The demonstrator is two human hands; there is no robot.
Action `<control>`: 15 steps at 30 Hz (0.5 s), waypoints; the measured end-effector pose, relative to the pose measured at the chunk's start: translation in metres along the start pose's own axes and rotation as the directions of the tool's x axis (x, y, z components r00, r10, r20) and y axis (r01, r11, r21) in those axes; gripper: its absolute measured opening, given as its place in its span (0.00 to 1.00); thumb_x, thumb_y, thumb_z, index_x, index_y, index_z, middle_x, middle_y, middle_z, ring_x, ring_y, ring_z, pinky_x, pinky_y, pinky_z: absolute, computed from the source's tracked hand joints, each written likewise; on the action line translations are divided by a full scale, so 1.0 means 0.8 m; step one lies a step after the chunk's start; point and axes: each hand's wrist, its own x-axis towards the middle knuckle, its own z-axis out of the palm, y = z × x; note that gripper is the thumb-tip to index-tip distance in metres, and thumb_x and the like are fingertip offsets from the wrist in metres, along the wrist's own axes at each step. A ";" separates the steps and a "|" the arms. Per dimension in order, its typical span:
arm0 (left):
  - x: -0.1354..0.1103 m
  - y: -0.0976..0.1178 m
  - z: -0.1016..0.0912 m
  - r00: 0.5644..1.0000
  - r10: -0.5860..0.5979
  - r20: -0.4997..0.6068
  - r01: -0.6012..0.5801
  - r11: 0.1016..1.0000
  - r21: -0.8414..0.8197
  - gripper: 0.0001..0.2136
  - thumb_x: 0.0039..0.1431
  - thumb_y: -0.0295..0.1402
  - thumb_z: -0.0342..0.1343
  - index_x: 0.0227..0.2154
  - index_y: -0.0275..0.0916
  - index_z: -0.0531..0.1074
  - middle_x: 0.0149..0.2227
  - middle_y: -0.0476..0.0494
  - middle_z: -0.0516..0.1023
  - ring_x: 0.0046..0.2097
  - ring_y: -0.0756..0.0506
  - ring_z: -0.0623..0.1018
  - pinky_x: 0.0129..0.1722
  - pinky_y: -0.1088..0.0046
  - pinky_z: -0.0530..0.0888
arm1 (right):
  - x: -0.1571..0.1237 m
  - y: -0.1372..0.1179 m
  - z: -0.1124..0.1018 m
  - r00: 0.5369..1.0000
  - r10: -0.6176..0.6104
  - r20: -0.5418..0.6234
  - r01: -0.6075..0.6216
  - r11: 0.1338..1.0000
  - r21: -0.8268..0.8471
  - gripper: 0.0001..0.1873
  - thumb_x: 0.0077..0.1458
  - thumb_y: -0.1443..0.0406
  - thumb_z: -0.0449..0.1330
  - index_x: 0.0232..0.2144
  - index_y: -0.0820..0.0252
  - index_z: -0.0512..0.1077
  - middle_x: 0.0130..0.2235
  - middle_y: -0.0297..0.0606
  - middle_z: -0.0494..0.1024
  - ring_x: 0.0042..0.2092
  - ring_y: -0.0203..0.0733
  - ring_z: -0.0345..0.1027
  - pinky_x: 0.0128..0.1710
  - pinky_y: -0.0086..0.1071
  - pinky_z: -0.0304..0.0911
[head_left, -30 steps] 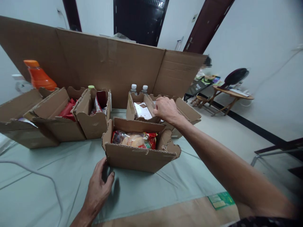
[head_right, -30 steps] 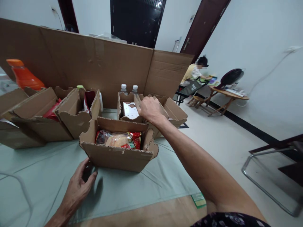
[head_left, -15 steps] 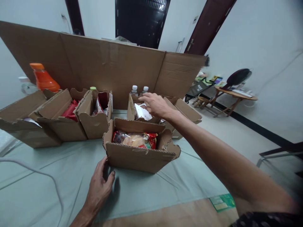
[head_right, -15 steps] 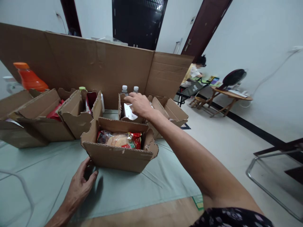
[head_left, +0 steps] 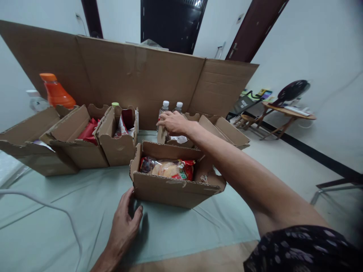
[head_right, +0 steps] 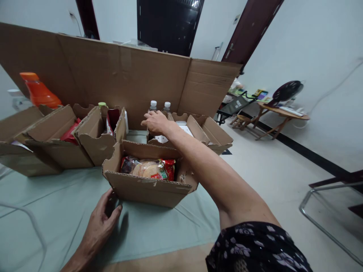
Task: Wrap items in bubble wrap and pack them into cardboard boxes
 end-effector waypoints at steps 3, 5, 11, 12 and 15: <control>-0.001 0.003 -0.002 1.000 0.011 -0.007 -0.011 1.000 0.014 0.27 0.58 0.38 0.56 0.60 0.39 0.66 0.60 0.32 0.73 0.60 0.35 0.74 0.62 0.49 0.69 | -0.047 0.006 -0.015 0.981 0.108 -0.158 -0.080 0.982 0.171 0.31 0.57 0.73 0.56 0.62 0.55 0.68 0.66 0.44 0.68 0.63 0.53 0.62 0.54 0.45 0.60; -0.001 0.004 -0.004 1.000 0.024 -0.019 -0.024 1.000 0.016 0.27 0.57 0.37 0.57 0.60 0.41 0.67 0.59 0.33 0.74 0.59 0.36 0.75 0.61 0.50 0.70 | -0.109 0.001 -0.020 0.896 0.269 -0.354 -0.129 0.920 0.370 0.23 0.60 0.71 0.53 0.56 0.58 0.73 0.63 0.45 0.72 0.62 0.51 0.65 0.58 0.46 0.60; -0.005 0.003 -0.003 0.999 0.028 -0.027 -0.027 0.999 0.034 0.29 0.57 0.39 0.58 0.62 0.43 0.65 0.61 0.35 0.73 0.59 0.36 0.76 0.61 0.51 0.71 | -0.310 -0.085 0.059 0.468 0.856 -0.220 -0.236 0.361 0.902 0.10 0.61 0.59 0.59 0.42 0.46 0.78 0.49 0.39 0.83 0.54 0.53 0.75 0.55 0.50 0.68; -0.006 0.002 -0.003 0.999 0.025 -0.026 -0.023 0.999 0.047 0.29 0.57 0.40 0.58 0.62 0.42 0.65 0.61 0.35 0.73 0.59 0.35 0.75 0.61 0.51 0.71 | -0.326 -0.108 0.079 0.522 0.846 -0.110 -0.236 0.267 0.935 0.11 0.60 0.56 0.59 0.43 0.46 0.78 0.49 0.39 0.83 0.53 0.54 0.75 0.53 0.50 0.70; -0.011 0.001 -0.002 1.000 0.012 -0.012 -0.011 0.997 0.078 0.31 0.58 0.42 0.57 0.64 0.40 0.63 0.61 0.33 0.72 0.59 0.34 0.76 0.60 0.50 0.71 | -0.337 -0.165 0.125 0.686 0.725 0.056 -0.187 0.102 0.977 0.21 0.60 0.50 0.58 0.52 0.48 0.76 0.52 0.40 0.82 0.50 0.55 0.76 0.49 0.48 0.72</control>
